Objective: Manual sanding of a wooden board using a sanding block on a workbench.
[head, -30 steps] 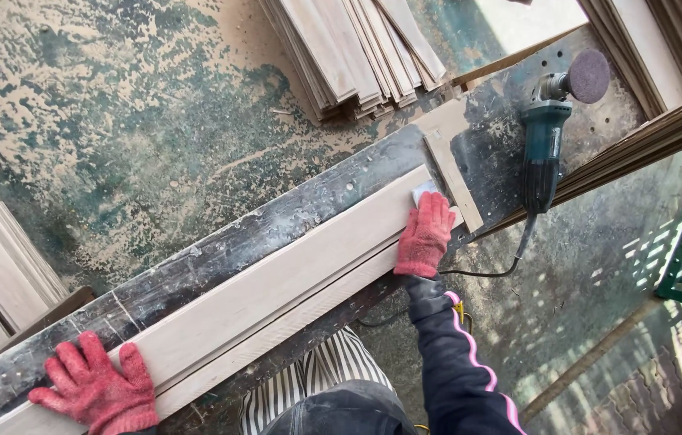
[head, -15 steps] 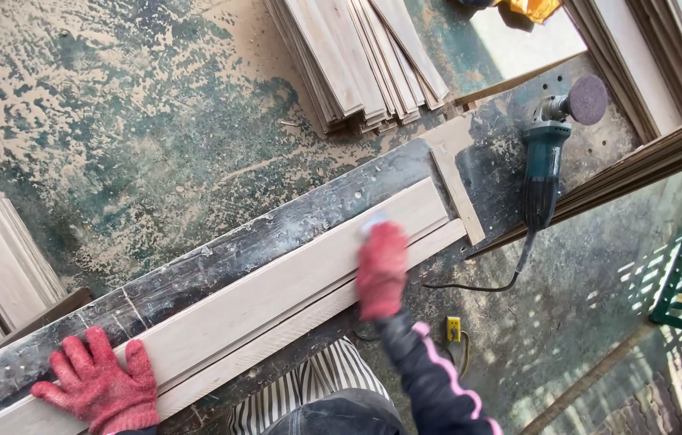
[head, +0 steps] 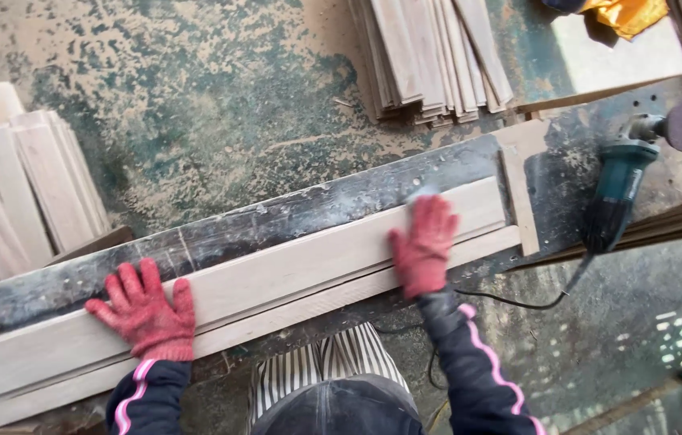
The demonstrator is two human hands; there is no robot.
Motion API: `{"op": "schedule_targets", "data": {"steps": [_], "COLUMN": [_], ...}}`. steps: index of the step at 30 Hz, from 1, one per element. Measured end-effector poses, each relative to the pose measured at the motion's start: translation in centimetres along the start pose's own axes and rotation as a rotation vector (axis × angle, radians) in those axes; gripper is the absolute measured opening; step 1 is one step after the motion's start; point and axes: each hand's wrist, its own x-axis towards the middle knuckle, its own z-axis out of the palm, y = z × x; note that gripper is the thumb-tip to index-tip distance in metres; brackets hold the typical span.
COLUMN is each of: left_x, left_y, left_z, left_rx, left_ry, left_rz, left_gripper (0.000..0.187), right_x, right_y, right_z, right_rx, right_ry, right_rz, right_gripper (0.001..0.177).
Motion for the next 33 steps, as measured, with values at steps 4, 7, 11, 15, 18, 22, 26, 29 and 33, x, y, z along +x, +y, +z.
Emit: {"op": "schedule_targets", "data": {"steps": [4, 7, 11, 15, 18, 22, 26, 29, 33], "left_x": [-0.7, -0.5, 0.0, 0.2, 0.1, -0.1, 0.6, 0.2, 0.5], "left_y": [0.1, 0.0, 0.4, 0.6, 0.4, 0.1, 0.1, 0.5, 0.5], "left_z": [1.0, 1.0, 0.4, -0.1, 0.2, 0.9, -0.1, -0.5, -0.6], "left_rx": [0.238, 0.221, 0.133, 0.064, 0.009, -0.003, -0.007, -0.004, 0.01], "left_ry": [-0.409, -0.367, -0.274, -0.2, -0.075, 0.018, -0.003, -0.049, -0.043], "left_rz": [-0.24, -0.228, -0.209, -0.198, -0.154, -0.121, -0.093, -0.127, -0.127], "left_gripper": [0.081, 0.082, 0.08, 0.076, 0.072, 0.072, 0.072, 0.072, 0.071], "right_x": [-6.9, -7.1, -2.7, -1.7, -5.4, -8.2, -5.4, -4.3, -4.9], "right_y": [-17.7, -18.5, -3.4, 3.3, -9.7, -19.3, -6.8, 0.8, -6.9], "right_z": [-2.4, -2.3, -2.7, -1.4, -0.5, -2.0, -2.8, -4.0, -3.9], "right_rx": [0.556, 0.508, 0.311, 0.216, 0.367, 0.448, 0.26, 0.117, 0.337], "right_ry": [0.116, 0.202, 0.044, 0.063, 0.102, 0.151, 0.149, 0.13, 0.178], "right_rz": [-0.485, -0.792, -0.477, -0.074, -0.505, -0.843, -0.787, -0.62, -0.662], "right_gripper": [0.089, 0.091, 0.079, 0.086, 0.082, 0.086, 0.074, 0.073, 0.076]}}
